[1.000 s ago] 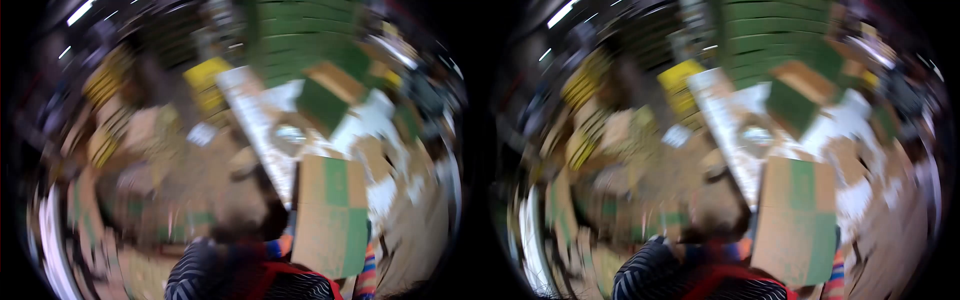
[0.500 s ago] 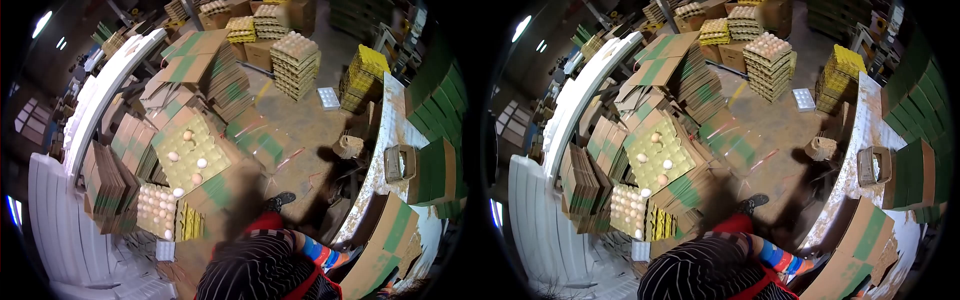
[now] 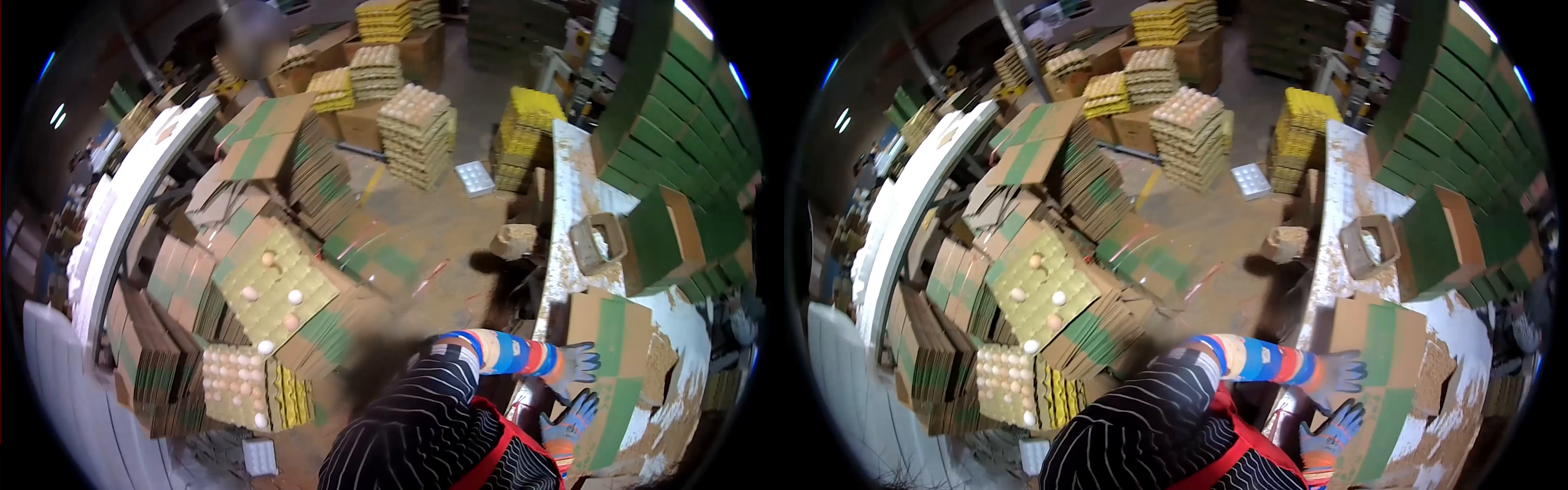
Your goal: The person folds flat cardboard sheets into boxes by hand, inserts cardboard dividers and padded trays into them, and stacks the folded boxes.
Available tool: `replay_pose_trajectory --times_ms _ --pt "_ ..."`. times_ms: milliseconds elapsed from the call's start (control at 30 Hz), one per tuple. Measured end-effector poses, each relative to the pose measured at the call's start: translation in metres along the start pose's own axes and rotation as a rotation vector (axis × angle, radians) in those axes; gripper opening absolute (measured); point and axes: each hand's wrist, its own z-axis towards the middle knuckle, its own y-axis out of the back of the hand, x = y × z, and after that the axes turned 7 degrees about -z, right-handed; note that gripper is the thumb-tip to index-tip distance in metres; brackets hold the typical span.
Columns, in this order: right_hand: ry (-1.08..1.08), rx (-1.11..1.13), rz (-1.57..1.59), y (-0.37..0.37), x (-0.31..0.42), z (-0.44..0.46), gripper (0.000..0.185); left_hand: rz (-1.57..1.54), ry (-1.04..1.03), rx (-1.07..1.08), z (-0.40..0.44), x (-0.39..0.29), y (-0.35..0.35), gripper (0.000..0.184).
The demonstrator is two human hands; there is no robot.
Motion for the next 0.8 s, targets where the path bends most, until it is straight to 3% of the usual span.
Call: replay_pose_trajectory --times_ms 67,133,233,300,367,400,433,500,533,567,600,667,767,800 --pt "0.081 -0.07 0.042 -0.025 -0.012 -0.011 0.103 0.0 -0.087 0.017 -0.009 0.007 -0.008 0.085" --pt "0.247 -0.083 0.067 -0.024 -0.026 -0.028 0.084 0.067 -0.179 0.26 -0.007 -0.001 0.022 0.09" --pt "0.45 -0.489 0.226 0.023 -0.047 -0.058 0.054 0.033 -0.269 0.409 0.009 -0.026 0.09 0.089" --pt "0.366 -0.432 0.227 0.08 -0.067 -0.075 0.049 0.049 -0.256 0.416 0.034 -0.046 0.138 0.068" --pt "0.174 -0.684 0.041 0.103 -0.081 -0.088 0.041 -0.059 -0.181 0.633 0.073 -0.056 0.181 0.05" --pt "0.113 -0.756 -0.014 0.113 -0.088 -0.089 0.039 -0.191 -0.326 0.635 0.089 -0.043 0.192 0.045" --pt "0.048 -0.81 0.062 0.121 -0.092 -0.082 0.036 -0.225 -0.287 0.718 0.11 -0.043 0.201 0.04" --pt "-0.036 -0.84 0.07 0.121 -0.108 -0.061 0.028 -0.421 -0.373 0.906 0.154 -0.009 0.197 0.039" --pt "-0.084 -0.836 0.082 0.121 -0.113 -0.051 0.031 -0.328 -0.415 0.977 0.178 0.019 0.19 0.041" --pt "-0.181 -0.765 0.069 0.13 -0.113 -0.043 0.036 -0.472 -0.308 1.098 0.203 0.011 0.201 0.042" --pt "-0.298 -0.691 0.044 0.135 -0.107 -0.033 0.047 -0.365 -0.822 0.948 0.224 0.018 0.204 0.042" --pt "-0.513 -0.702 0.006 0.141 -0.089 -0.024 0.061 -0.439 -0.824 0.985 0.244 0.016 0.206 0.038" --pt "-0.634 -0.834 0.058 0.139 -0.068 -0.017 0.074 -0.399 -0.182 0.835 0.258 0.024 0.2 0.034" --pt "-0.615 -0.883 0.055 0.135 -0.068 -0.018 0.067 -0.333 -0.169 0.772 0.261 0.022 0.198 0.034"
